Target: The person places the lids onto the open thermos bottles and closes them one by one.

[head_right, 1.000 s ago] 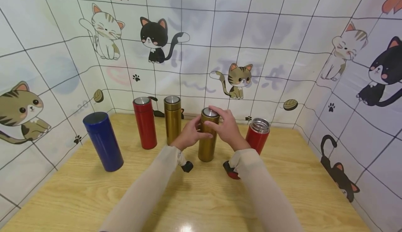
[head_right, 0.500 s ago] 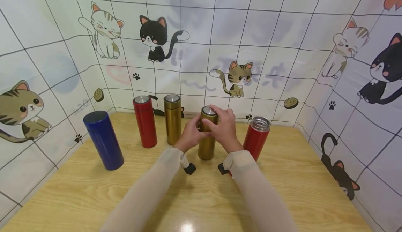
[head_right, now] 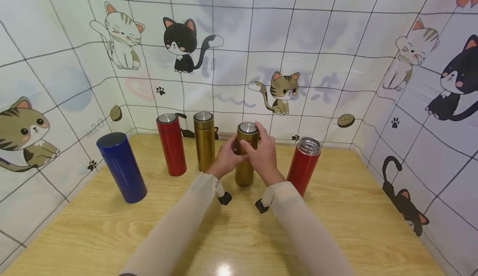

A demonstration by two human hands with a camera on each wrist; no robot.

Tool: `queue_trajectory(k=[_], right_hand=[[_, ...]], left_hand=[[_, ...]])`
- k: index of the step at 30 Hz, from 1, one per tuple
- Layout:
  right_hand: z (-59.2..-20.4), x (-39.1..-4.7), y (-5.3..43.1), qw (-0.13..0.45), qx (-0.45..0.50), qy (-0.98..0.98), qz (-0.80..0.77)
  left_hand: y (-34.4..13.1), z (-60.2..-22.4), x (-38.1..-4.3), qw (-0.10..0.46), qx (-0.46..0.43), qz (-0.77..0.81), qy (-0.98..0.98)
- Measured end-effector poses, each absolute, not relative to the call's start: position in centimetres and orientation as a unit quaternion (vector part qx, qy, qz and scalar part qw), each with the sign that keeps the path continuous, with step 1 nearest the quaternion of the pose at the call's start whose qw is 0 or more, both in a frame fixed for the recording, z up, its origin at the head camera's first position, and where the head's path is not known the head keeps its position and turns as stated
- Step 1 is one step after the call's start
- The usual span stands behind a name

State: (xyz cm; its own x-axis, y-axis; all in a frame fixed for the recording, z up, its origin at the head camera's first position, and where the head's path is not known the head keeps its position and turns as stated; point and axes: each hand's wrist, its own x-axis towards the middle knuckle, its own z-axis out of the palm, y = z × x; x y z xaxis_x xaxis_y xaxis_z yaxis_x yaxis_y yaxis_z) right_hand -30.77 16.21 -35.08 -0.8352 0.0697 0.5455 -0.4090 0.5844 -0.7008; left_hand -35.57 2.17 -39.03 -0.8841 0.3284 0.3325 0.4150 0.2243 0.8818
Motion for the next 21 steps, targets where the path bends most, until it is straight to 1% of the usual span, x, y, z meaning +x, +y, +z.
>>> queue_trajectory(k=[7, 13, 16, 21], right_hand=[[-35.8, -29.7, 17.2, 0.22, 0.075, -0.849, 0.474], [-36.4, -28.5, 18.3, 0.21, 0.097, -0.851, 0.471], [-37.0, -27.5, 18.8, 0.198, 0.1, -0.862, 0.456], [-38.0, -26.0, 19.6, 0.16, 0.083, -0.9, 0.397]], left_hand=[[2.0, -39.3, -36.3, 0.044, -0.228, -0.588, -0.775], [1.7, -39.6, -37.0, 0.051, -0.222, -0.597, -0.769], [1.8, -39.7, -37.3, 0.051, -0.219, -0.604, -0.765], [2.0, -40.0, -37.5, 0.052, -0.215, -0.609, -0.762]])
